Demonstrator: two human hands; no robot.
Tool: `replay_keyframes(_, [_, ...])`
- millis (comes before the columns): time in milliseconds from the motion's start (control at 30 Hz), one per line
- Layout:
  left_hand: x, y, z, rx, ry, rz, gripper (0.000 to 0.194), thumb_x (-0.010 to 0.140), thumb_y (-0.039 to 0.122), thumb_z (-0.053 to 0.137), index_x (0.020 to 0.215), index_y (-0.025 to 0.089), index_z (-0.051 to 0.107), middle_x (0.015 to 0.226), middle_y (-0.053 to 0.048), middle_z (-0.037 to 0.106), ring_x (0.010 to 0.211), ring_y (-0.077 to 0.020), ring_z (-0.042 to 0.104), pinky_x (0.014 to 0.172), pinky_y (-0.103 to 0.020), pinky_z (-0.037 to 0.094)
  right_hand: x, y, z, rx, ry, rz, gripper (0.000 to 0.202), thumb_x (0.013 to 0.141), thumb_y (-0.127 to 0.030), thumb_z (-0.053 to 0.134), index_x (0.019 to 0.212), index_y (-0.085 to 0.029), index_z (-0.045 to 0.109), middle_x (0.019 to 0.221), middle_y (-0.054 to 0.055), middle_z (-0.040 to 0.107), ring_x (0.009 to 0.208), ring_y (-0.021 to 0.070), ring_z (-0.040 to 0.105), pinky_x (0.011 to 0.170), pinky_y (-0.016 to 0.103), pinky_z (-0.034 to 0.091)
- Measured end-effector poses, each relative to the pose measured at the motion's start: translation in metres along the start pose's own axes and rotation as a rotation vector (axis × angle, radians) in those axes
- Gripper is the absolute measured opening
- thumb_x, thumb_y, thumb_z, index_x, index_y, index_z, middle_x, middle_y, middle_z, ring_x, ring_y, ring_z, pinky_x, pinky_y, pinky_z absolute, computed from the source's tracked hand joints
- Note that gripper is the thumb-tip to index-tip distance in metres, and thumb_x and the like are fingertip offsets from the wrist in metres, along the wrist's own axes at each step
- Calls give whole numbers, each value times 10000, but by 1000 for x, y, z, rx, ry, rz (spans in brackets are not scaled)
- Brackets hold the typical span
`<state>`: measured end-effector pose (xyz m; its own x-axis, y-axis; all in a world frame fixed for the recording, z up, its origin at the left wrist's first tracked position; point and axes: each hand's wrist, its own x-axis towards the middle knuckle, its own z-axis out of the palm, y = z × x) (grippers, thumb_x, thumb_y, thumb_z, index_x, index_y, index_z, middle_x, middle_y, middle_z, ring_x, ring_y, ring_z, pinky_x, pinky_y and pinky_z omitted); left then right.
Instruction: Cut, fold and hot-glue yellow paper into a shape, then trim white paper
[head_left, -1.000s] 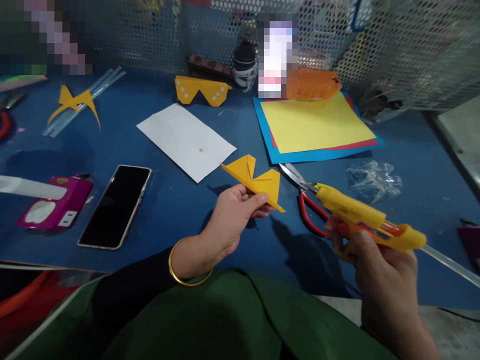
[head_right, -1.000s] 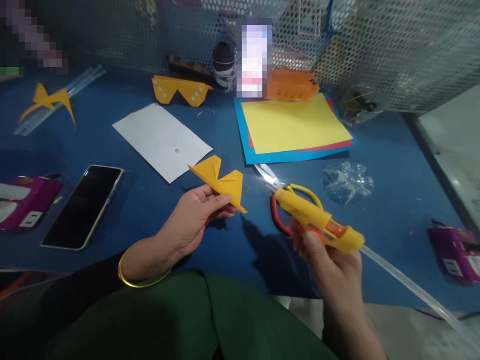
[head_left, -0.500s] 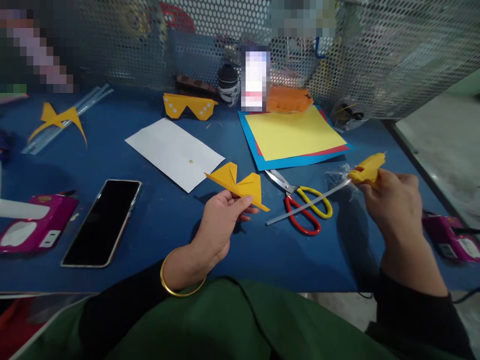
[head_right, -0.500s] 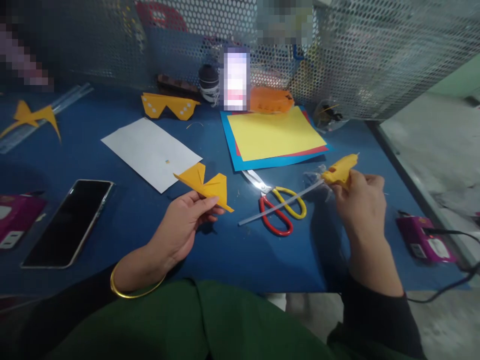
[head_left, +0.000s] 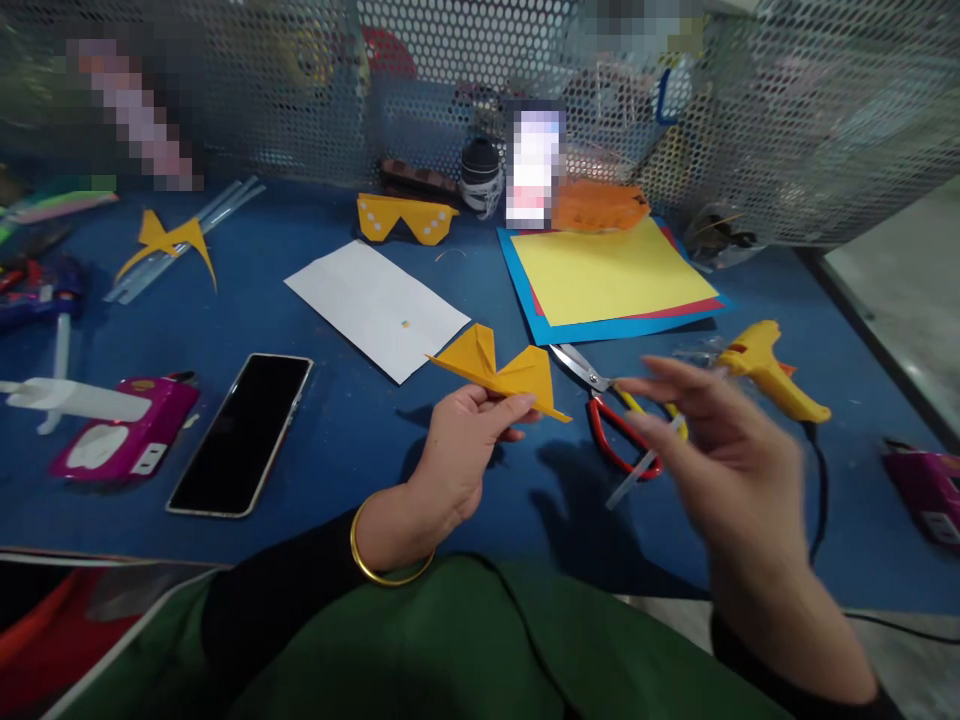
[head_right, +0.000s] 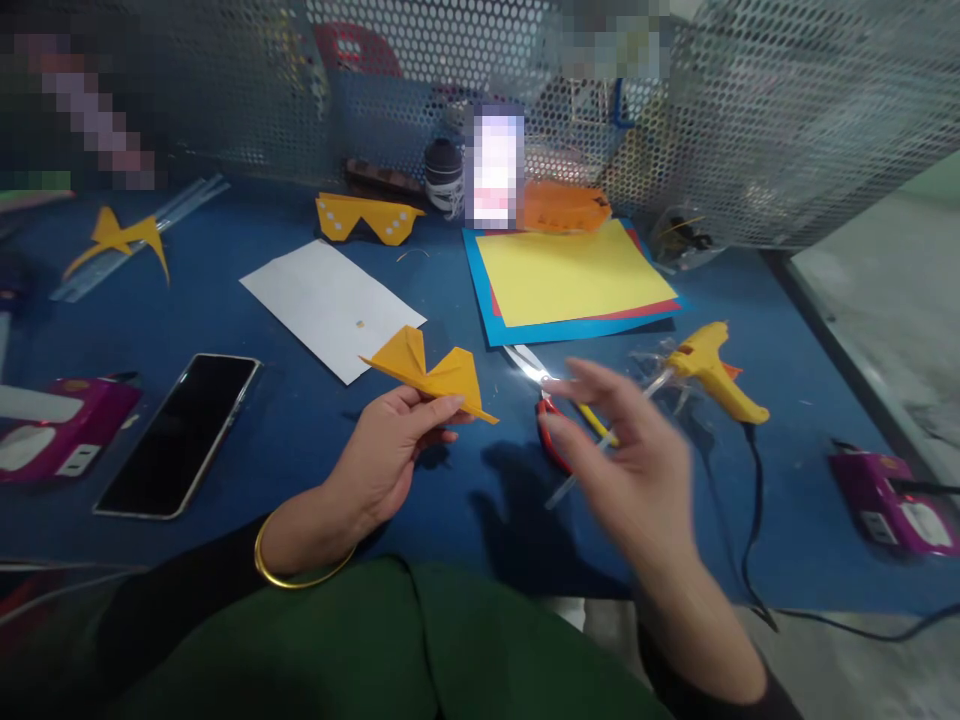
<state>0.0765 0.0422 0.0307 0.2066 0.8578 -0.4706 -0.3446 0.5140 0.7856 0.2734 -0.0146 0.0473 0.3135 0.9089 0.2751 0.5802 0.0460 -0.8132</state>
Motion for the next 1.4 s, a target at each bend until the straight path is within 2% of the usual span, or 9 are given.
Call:
replay_keyframes(67, [0,-1,0,-2,7,18,255,661,256,860,865,141,759,882,-51,747,768,-121,660,628,-216,463,-10,-13,24,215,-131,92,424,809,-322,768,1213,-263,652,1064,53,780,1058,236,711,1022,464,494])
replay_keyframes(133, [-1,-2,0,0,6,26,249,657,251,863,863,146,769,874,-46,742,754,-105,628,622,-207,453,-13,-16,40,324,-135,145,418,793,-275,777,1190,-253,649,1033,42,781,1038,217,712,1038,453,488])
replay_keyframes(233, [-2,-3,1,-4,-1,21,229,659,238,858,857,155,777,876,-41,743,737,-96,601,611,-203,439,-11,-12,50,371,-89,184,385,789,-225,765,1157,-239,651,956,23,770,953,189,716,999,423,511])
replay_keyframes(500, [-1,-3,0,3,-24,42,236,644,242,869,848,162,783,882,-44,752,743,-104,593,628,-220,426,-16,-10,54,451,-98,228,359,800,-213,749,1139,-244,635,872,-15,712,845,136,679,830,304,544])
replay_keyframes(833, [-1,-4,0,31,-14,59,227,620,241,875,813,165,781,837,-38,745,723,-108,580,640,-232,426,-16,-8,58,478,-92,270,369,794,-228,740,1143,-237,623,836,-11,698,814,149,678,787,315,552])
replay_keyframes(967, [-2,-4,1,37,-9,67,212,627,245,868,807,170,786,830,-43,746,705,-115,574,640,-246,428,-17,-6,58,472,-115,270,402,802,-237,734,1184,-239,610,874,1,694,845,165,675,822,350,556])
replay_keyframes(1133, [-2,-3,2,28,14,87,197,632,250,860,797,171,786,857,-52,756,714,-125,587,648,-256,434,-19,-2,55,484,-139,209,442,816,-229,727,1241,-271,610,1100,38,669,1075,195,639,1006,410,496])
replay_keyframes(1267, [-1,-3,1,42,15,90,207,636,260,863,806,169,787,851,-49,752,719,-123,580,649,-252,430,-19,-2,55,511,-85,213,365,833,-226,706,1192,-265,650,1044,26,663,1023,185,640,976,391,504])
replay_keyframes(1400, [0,-4,0,41,40,86,236,627,262,868,828,172,783,874,-47,752,739,-126,583,652,-251,426,-17,-5,56,488,167,211,304,783,-196,768,1077,-255,718,872,-15,651,824,137,630,809,300,528])
